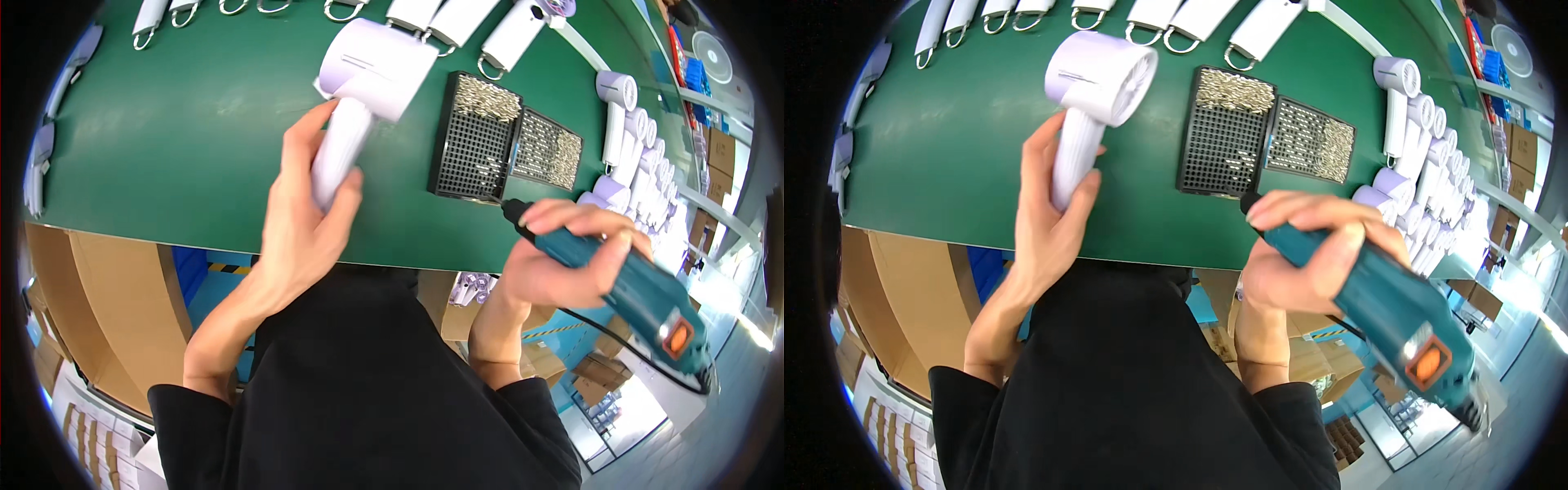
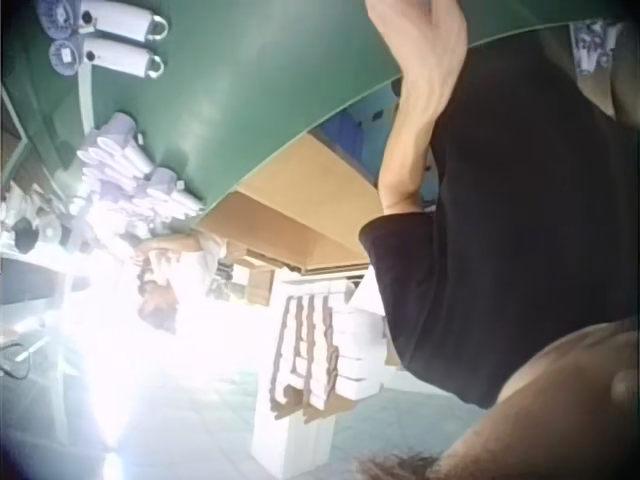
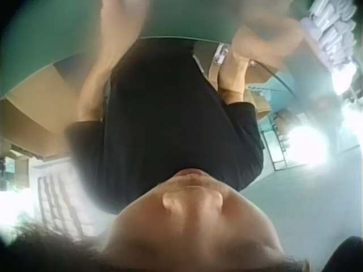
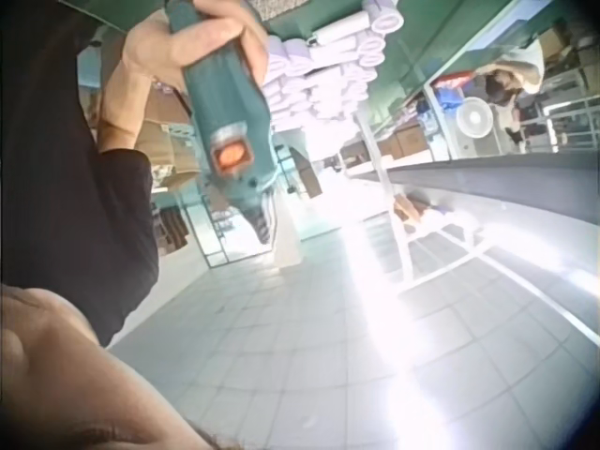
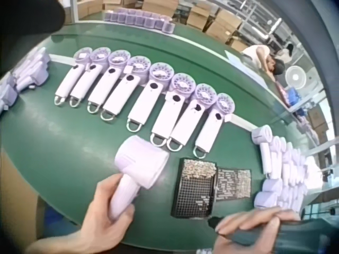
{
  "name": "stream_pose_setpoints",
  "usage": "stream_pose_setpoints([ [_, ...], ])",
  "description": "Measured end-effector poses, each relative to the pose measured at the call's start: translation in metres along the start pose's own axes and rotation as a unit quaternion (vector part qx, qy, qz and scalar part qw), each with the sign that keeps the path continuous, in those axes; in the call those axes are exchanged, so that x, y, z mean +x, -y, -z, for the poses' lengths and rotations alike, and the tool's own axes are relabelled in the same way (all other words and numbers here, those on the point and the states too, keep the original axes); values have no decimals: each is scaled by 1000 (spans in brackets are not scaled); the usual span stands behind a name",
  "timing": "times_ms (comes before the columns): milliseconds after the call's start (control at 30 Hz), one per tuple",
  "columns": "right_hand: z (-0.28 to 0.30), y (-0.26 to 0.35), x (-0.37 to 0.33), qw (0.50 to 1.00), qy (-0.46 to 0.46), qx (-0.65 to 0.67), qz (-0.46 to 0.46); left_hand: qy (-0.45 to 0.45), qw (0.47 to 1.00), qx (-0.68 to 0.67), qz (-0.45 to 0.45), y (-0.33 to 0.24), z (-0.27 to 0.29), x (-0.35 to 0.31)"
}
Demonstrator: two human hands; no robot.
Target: Assembling handheld electric fans using an electric screwdriver to drive screws into the housing on a production line.
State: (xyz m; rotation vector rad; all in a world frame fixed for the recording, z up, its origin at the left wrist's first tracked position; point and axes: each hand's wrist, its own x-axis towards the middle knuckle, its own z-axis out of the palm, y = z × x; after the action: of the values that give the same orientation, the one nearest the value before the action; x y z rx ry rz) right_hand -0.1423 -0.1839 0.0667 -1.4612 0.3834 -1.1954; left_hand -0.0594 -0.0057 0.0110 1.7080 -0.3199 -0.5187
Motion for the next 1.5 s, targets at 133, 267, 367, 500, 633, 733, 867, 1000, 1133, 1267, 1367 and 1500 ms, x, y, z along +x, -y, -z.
stream_pose_setpoints([
  [133, 0, -13, 2, 998, -51, -38, 29, -21, 972, 199, -126, 2, 11, -8],
  [267, 8, -17, 5, 997, -38, -53, 47, -7, 936, 311, -166, 2, 15, -13],
  [367, 9, -21, 6, 998, -44, -22, 50, 3, 920, 361, -154, 3, 17, -18],
  [500, 10, -24, 7, 998, -16, -29, 60, 10, 907, 379, -184, 3, 19, -19],
  [633, 9, -24, 7, 998, 9, -41, 55, 40, 904, 378, -195, 4, 21, -19],
  [733, 8, -24, 5, 997, 21, -36, 63, 47, 904, 372, -204, 6, 24, -18],
  [867, 7, -25, 4, 997, 17, -38, 62, 56, 904, 368, -209, 6, 25, -18],
  [1000, 5, -24, 6, 997, 21, -37, 64, 51, 903, 363, -223, 6, 25, -17],
  [1133, 2, -21, 7, 997, -9, -50, 52, 51, 876, 436, -202, 1, 21, -18],
  [1267, 4, -6, 10, 999, 2, -32, 44, 66, 858, 454, -230, 3, 22, -17],
  [1367, -1, 10, 9, 998, 29, 43, 46, 73, 856, 442, -259, 4, 21, -18],
  [1500, -19, 27, 10, 986, 106, 108, 64, 96, 851, 449, -255, -1, 22, -20],
])
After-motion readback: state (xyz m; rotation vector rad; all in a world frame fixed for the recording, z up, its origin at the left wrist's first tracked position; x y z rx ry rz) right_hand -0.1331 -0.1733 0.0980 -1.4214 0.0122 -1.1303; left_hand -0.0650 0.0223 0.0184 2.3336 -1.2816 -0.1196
